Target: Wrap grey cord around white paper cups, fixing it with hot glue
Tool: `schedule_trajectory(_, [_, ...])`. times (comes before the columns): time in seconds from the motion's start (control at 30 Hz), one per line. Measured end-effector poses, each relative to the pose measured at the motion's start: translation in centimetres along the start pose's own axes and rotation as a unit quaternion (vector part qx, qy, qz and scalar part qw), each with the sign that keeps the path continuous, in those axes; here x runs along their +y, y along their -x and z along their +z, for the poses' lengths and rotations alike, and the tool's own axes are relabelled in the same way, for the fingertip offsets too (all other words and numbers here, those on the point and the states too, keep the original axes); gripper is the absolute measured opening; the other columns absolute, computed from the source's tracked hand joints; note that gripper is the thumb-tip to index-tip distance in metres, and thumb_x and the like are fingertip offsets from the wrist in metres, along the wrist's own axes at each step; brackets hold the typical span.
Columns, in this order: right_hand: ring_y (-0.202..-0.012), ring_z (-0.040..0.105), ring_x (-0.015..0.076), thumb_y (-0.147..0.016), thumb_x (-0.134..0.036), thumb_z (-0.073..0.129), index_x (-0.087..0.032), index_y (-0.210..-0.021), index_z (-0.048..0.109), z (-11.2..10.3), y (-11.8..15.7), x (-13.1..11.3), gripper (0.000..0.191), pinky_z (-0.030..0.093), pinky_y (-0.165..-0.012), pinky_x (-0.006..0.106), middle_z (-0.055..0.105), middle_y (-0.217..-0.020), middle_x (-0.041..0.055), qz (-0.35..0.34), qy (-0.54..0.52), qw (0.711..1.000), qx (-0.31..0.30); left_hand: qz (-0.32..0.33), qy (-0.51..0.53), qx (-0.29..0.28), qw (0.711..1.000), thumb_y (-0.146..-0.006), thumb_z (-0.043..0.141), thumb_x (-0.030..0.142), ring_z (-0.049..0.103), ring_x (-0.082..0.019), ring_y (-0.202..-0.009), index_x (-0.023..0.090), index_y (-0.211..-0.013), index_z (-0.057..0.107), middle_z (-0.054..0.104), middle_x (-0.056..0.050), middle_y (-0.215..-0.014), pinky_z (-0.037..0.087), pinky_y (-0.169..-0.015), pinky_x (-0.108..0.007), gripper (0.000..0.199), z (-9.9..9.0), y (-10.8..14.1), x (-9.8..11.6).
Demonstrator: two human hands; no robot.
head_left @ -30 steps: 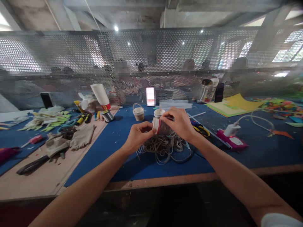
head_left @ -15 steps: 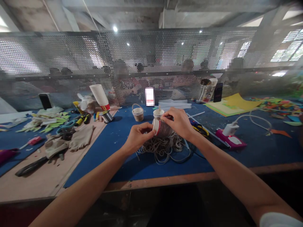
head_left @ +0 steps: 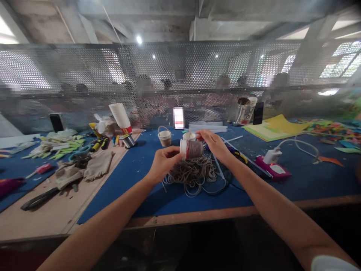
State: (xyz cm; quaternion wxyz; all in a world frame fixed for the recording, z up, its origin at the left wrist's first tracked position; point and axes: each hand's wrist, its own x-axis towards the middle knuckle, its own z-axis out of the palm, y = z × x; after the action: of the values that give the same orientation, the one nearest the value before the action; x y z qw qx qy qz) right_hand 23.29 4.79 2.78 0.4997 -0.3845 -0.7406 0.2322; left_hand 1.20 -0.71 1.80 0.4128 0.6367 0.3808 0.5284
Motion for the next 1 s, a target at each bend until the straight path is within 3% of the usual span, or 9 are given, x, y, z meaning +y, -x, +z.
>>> schedule_trajectory(0.13, [-0.095,0.066,0.0232,-0.093,-0.064,0.044,-0.022,-0.115,0.066,0.2,0.1,0.6,0.052,0.052,-0.082,0.036,0.072,-0.104,0.0064,0.052,-0.022,0.995,-0.08,0.002,0.042,0.012,0.999,-0.076,0.077,0.031,0.065,-0.017,-0.081,0.015,-0.095,0.078,0.076,-0.006,-0.093,0.05,-0.078,-0.028,0.024,-0.2,-0.3,-0.7])
schedule_trajectory(0.2, [-0.095,0.067,0.0238,-0.088,-0.063,0.054,-0.021,-0.12,0.064,0.3,0.1,0.7,0.053,0.052,-0.082,0.036,0.072,-0.106,0.0083,0.054,-0.017,0.994,-0.092,-0.001,0.066,0.011,0.998,-0.077,0.076,0.032,0.065,-0.017,-0.083,0.016,-0.098,0.078,0.075,-0.006,-0.095,0.05,-0.08,-0.029,0.026,-0.3,-0.4,-1.0])
schedule_trajectory(0.37, [-0.098,0.067,0.024,-0.086,-0.059,0.06,-0.02,-0.115,0.064,0.5,0.2,0.7,0.049,0.051,-0.088,0.037,0.071,-0.11,0.0098,0.026,-0.004,0.997,-0.071,-0.016,0.113,0.023,0.993,-0.078,0.077,0.034,0.062,-0.015,-0.076,0.015,-0.093,0.078,0.072,-0.004,-0.081,0.048,-0.077,-0.028,0.024,-0.4,-0.6,-1.3])
schedule_trajectory(0.67, [-0.093,0.067,0.0229,-0.083,-0.058,0.064,-0.019,-0.114,0.061,0.8,0.8,0.0,0.049,0.053,-0.085,0.038,0.07,-0.108,0.0088,0.02,0.012,0.998,-0.052,-0.064,0.193,0.03,0.979,-0.076,0.078,0.034,0.062,-0.014,-0.074,0.013,-0.087,0.076,0.07,-0.005,-0.08,0.049,-0.072,-0.026,0.023,-0.6,-0.9,-1.1])
schedule_trajectory(0.87, [-0.098,0.067,0.0235,-0.084,-0.048,0.067,-0.022,-0.118,0.059,0.9,1.3,-1.0,0.042,0.054,-0.088,0.04,0.067,-0.118,0.0094,-0.005,0.006,0.997,-0.071,-0.051,0.171,0.023,0.984,-0.075,0.078,0.029,0.061,-0.013,-0.071,0.014,-0.082,0.076,0.069,-0.003,-0.076,0.048,-0.07,-0.025,0.017,-0.6,-0.9,-1.3])
schedule_trajectory(1.0, [-0.113,0.062,0.024,-0.094,-0.041,0.056,-0.027,-0.126,0.057,0.8,1.5,-1.7,0.035,0.049,-0.1,0.043,0.062,-0.129,0.0085,-0.071,0.034,0.996,-0.033,-0.027,0.104,0.027,0.994,-0.076,0.077,0.03,0.061,-0.014,-0.068,0.015,-0.083,0.077,0.069,-0.002,-0.073,0.047,-0.068,-0.026,0.017,-0.4,-0.6,-1.1])
